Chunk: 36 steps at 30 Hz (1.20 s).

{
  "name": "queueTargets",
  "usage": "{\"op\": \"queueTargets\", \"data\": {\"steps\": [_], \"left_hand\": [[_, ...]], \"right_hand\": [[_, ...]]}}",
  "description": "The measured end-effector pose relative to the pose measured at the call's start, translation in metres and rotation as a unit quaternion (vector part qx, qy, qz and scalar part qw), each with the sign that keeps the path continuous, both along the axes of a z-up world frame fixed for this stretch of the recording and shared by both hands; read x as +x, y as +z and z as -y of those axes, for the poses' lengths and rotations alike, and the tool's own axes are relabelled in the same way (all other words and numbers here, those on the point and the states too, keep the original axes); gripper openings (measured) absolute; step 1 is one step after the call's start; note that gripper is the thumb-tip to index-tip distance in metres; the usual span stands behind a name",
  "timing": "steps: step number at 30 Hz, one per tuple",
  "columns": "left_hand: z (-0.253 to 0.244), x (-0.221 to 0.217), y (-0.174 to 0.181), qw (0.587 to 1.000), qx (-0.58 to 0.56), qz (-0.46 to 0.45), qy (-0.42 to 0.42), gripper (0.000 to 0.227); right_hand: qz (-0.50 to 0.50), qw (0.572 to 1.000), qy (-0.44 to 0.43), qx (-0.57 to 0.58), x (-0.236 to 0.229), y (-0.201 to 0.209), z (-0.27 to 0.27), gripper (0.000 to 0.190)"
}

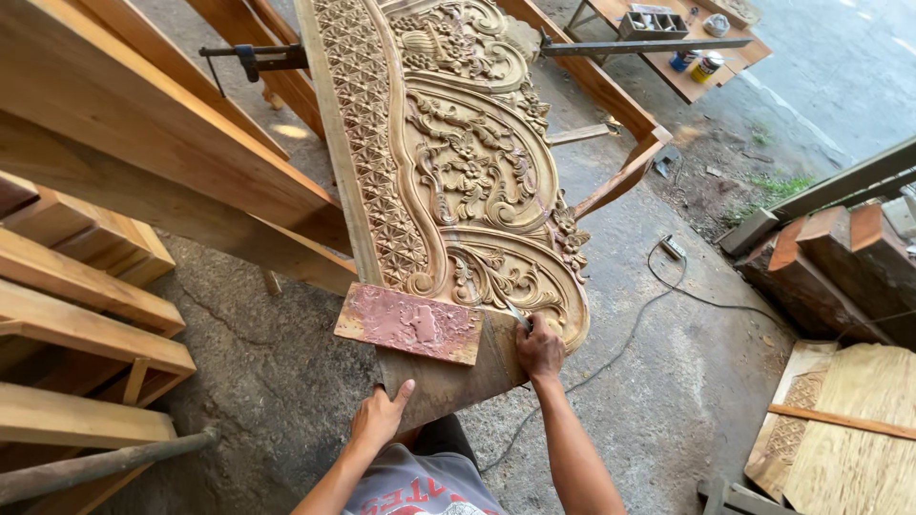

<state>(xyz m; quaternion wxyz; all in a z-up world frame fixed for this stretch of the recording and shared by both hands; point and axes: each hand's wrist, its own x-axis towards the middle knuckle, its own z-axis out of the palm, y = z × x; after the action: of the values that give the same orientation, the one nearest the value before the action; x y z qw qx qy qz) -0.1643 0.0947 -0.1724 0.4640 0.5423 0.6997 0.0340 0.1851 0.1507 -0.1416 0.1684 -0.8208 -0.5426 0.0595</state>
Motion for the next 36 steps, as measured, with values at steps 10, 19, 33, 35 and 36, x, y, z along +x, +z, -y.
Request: {"op": "queueTargets", "data": {"steps": [10, 19, 33, 35, 36], "left_hand": [[-0.018, -0.017, 0.043, 0.992, -0.050, 0.039, -0.113, 0.084], [-0.017, -0.019, 0.039, 0.992, -0.056, 0.071, -0.089, 0.082], [-0.016, -0.019, 0.037, 0.992, -0.071, 0.056, -0.086, 0.089], [-0.006, -0.016, 0.044, 0.995, -0.022, 0.024, -0.094, 0.089], [-0.001, -0.013, 0.048, 0.995, 0.003, 0.009, -0.098, 0.089]], "right_hand": [[0.024, 0.999, 0.020, 0.033, 0.003, -0.009, 0.000, 0.021], [0.034, 0.998, 0.039, 0.019, 0.016, -0.026, -0.002, 0.027], [0.049, 0.998, 0.029, 0.006, 0.008, -0.015, -0.003, 0.033], [0.058, 0.997, 0.036, 0.025, 0.007, -0.015, -0.001, 0.034], [0.062, 0.997, 0.040, 0.034, 0.007, -0.015, -0.001, 0.034]]}}
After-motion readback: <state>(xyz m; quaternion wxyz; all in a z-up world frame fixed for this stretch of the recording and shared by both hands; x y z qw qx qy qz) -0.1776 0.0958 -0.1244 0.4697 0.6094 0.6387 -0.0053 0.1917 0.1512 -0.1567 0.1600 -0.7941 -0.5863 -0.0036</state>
